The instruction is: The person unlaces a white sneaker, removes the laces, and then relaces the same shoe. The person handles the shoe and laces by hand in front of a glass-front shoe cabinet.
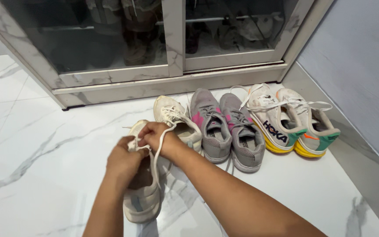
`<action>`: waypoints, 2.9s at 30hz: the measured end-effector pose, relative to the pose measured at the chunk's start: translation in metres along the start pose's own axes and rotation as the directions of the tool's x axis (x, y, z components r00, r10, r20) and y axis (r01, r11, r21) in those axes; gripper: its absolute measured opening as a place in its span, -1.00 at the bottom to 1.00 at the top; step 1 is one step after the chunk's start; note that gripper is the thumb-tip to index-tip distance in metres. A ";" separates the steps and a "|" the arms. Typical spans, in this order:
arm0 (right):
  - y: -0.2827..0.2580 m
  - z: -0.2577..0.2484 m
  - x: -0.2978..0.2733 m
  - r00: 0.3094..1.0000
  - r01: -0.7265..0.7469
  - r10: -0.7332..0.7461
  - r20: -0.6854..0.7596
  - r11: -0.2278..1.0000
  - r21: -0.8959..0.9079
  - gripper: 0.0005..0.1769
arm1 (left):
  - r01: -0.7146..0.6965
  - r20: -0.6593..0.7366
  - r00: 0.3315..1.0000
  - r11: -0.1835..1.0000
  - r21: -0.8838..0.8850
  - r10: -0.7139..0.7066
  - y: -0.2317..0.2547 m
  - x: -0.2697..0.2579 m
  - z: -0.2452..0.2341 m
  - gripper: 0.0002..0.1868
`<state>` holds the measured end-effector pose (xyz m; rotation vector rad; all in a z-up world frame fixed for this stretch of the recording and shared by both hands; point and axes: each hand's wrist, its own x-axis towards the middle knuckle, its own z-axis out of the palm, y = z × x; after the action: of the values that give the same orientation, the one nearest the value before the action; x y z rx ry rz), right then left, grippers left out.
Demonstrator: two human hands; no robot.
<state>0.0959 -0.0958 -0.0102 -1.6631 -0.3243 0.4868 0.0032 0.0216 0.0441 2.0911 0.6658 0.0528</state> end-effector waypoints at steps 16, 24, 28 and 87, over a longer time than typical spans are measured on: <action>-0.040 0.024 -0.034 0.989 0.044 -0.139 -0.049 0.598 -0.800 -0.71 | -0.181 -0.079 0.974 0.937 0.299 0.214 -0.011 -0.018 0.009 -0.70; -0.013 0.017 -0.029 0.954 0.160 -0.287 -0.085 0.729 -0.665 -0.91 | -0.233 -0.063 0.963 0.929 0.288 0.262 -0.019 -0.007 0.001 -0.80; -0.006 0.017 -0.024 0.944 0.194 -0.322 -0.076 0.726 -0.659 -0.89 | -0.291 -0.097 0.947 0.945 0.151 0.307 -0.028 -0.002 -0.003 -0.82; -0.122 -0.008 -0.019 0.965 0.039 -0.041 0.258 0.999 0.013 -0.83 | -0.397 -0.337 0.915 0.341 -0.852 0.221 0.037 -0.003 -0.112 -0.37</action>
<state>0.0912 -0.0934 0.1134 -1.5842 -0.5459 0.6757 -0.0146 0.0887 0.1394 1.0566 0.1816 0.6826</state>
